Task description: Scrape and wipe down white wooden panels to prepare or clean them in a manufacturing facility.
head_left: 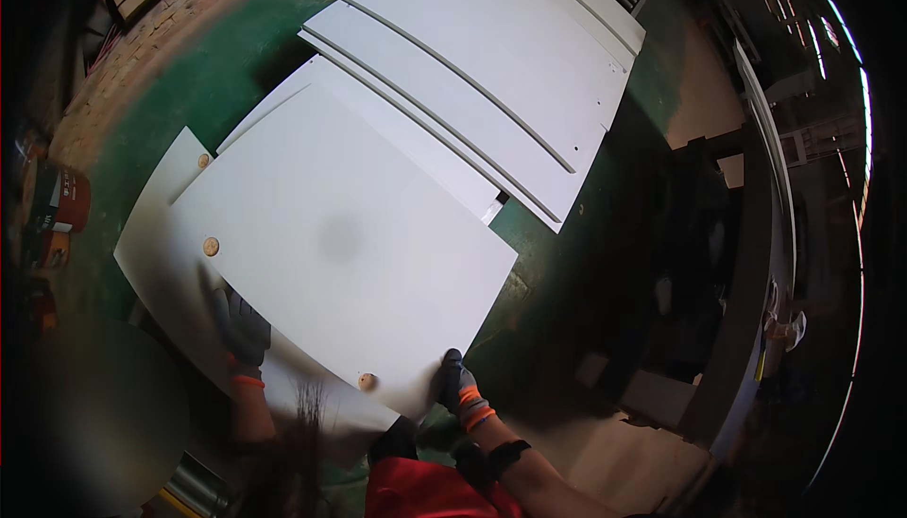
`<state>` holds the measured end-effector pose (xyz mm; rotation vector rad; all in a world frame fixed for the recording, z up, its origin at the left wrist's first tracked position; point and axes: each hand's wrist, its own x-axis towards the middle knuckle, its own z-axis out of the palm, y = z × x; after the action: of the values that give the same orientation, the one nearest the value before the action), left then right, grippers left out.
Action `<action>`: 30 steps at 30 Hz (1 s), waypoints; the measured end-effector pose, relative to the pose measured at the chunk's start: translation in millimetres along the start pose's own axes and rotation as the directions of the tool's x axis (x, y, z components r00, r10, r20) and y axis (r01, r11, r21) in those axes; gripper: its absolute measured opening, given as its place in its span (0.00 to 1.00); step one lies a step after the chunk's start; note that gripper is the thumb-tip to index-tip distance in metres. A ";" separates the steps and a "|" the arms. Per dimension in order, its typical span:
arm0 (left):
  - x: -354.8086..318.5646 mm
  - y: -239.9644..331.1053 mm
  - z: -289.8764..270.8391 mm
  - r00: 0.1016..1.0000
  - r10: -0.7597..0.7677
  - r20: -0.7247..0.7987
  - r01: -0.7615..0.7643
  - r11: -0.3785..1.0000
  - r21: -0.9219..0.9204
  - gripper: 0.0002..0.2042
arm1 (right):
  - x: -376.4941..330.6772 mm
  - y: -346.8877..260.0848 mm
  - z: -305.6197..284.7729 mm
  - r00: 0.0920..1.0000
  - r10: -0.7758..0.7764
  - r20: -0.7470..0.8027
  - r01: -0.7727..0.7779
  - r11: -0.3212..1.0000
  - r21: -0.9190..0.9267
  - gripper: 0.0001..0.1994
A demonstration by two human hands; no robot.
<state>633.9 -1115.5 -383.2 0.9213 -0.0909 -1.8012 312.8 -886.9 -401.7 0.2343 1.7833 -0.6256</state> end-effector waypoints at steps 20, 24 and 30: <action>-316.1 -67.6 175.0 0.944 -0.259 -0.203 0.313 0.899 0.307 0.14 | -229.4 47.7 -237.1 0.848 -0.180 -0.499 0.326 0.919 0.222 0.28; -352.8 -142.4 186.4 0.912 -0.410 -0.020 0.369 0.797 0.479 0.17 | -297.7 105.4 -332.0 0.813 -0.263 -0.520 0.478 0.811 0.338 0.29; -418.3 -275.7 219.6 0.763 -0.614 0.202 0.297 0.611 0.734 0.20 | -350.7 250.4 -461.4 0.585 -0.210 -0.783 0.550 0.812 0.194 0.32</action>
<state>344.0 -726.0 -131.4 1.0673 -0.9301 -2.5380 153.1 -380.1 -60.8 0.4370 2.5046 -1.4104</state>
